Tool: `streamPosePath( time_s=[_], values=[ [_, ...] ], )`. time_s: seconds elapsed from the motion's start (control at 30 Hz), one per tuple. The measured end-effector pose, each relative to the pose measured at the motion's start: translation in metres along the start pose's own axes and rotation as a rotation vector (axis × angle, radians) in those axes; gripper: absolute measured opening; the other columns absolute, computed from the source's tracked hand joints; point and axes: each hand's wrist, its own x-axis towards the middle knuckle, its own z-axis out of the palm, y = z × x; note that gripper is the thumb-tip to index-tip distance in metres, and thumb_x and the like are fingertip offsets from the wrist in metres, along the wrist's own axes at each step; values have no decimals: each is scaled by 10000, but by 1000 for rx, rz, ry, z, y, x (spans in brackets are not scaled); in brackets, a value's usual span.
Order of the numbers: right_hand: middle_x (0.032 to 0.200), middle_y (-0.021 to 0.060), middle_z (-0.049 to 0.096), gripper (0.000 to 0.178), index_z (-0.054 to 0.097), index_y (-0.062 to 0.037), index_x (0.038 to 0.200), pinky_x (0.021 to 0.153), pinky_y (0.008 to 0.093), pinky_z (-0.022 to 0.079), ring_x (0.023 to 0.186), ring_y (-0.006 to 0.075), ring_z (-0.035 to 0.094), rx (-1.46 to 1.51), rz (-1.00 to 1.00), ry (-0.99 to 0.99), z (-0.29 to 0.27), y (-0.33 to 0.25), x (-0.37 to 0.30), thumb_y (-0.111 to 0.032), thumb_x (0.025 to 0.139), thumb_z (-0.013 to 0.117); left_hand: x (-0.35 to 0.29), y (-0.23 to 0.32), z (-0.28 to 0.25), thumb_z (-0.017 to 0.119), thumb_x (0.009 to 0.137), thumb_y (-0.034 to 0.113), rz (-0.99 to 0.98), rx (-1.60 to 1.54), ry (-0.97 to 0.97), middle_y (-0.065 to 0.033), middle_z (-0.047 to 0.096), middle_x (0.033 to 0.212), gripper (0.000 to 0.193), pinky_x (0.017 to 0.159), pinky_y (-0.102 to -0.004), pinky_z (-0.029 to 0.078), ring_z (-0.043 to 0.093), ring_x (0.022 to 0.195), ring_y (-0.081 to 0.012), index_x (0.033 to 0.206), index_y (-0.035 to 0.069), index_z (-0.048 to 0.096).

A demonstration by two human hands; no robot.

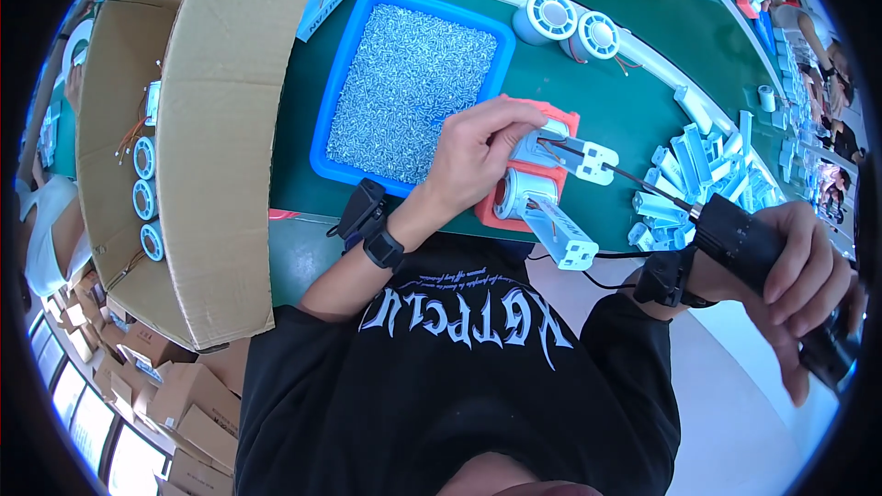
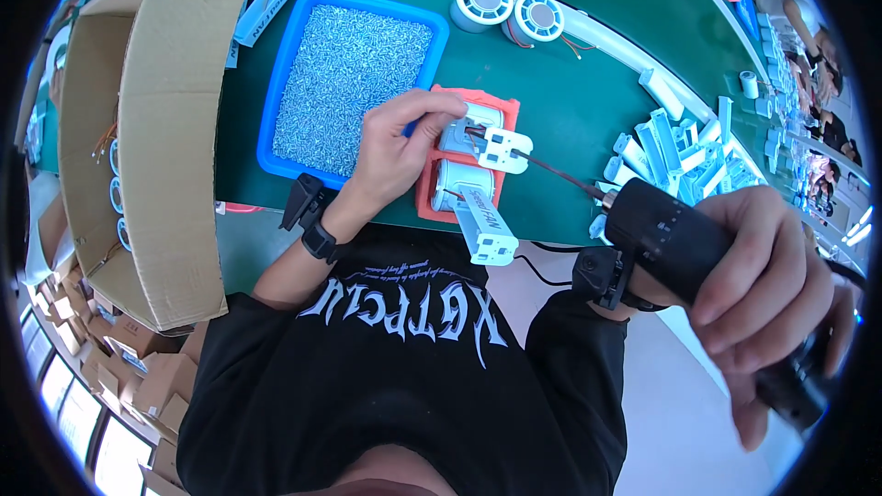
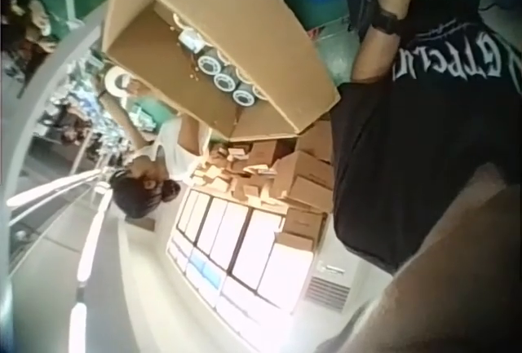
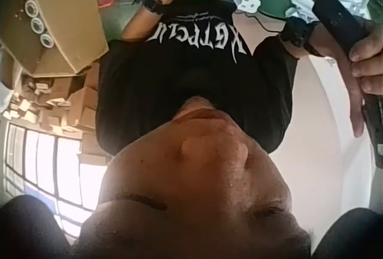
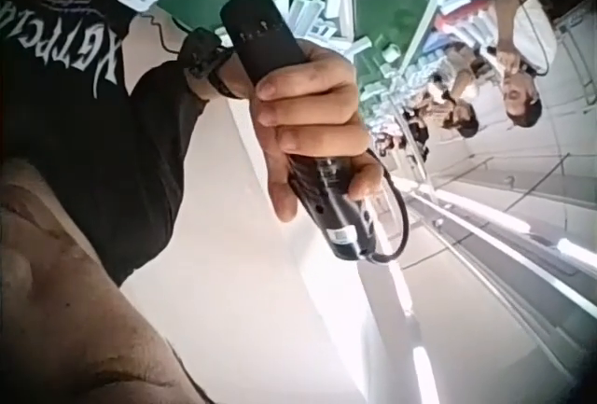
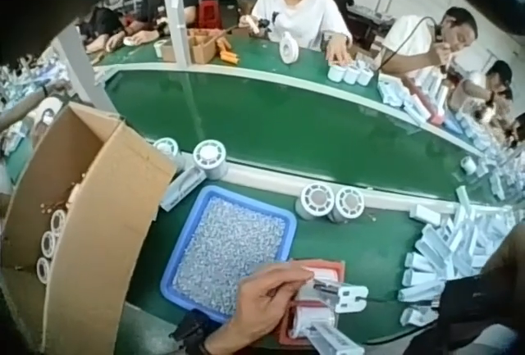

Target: Assemble small electronic housing components by inserting internal parts and securing them with an electric screwdriver.

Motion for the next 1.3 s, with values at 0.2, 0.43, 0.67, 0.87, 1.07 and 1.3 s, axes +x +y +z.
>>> streamPosePath(
  time_s=[0.2,0.43,0.67,0.87,1.07,1.3],
  values=[
    [667,20,626,626,589,-80,993,502,241,572,499,111,613,25,-55,89,-10,-4,-3,-523,618,826,-8,-1,-2,649,808,-58,23,-154,15,-91,675,900,152,721,-267,512,636,836,-164,929,17,704],
    [667,23,621,672,576,-75,1020,504,249,575,501,115,612,32,-37,107,-6,-1,-6,-551,610,817,-12,1,1,656,786,-88,-25,-368,-68,-99,669,907,158,740,-254,512,628,841,-155,911,-3,705],
    [671,23,620,684,561,-67,1034,499,250,572,502,119,609,41,-65,99,-9,-3,-7,-551,620,810,-11,1,-2,636,797,-99,40,-291,-121,-106,668,918,161,740,-249,522,631,851,-153,916,-12,702],
    [674,24,615,691,549,-72,1044,494,247,565,498,120,604,38,-62,98,-3,2,-7,-555,624,808,-11,4,1,642,791,-90,-80,-318,-159,-95,673,909,168,740,-271,518,636,866,-161,918,0,705],
    [662,7,602,763,563,-99,1049,526,211,550,515,108,614,7,-15,18,7,13,-4,-692,606,749,-6,21,-15,703,741,-21,147,66,8,-93,665,922,178,745,-321,503,632,867,-210,916,16,697],
    [776,39,612,855,504,-123,1179,530,219,540,579,125,628,-131,81,-252,29,30,3,-722,608,724,-13,18,-67,720,715,67,-14,839,-219,-76,564,769,126,763,-372,462,545,811,-277,837,64,690]
  ],
)
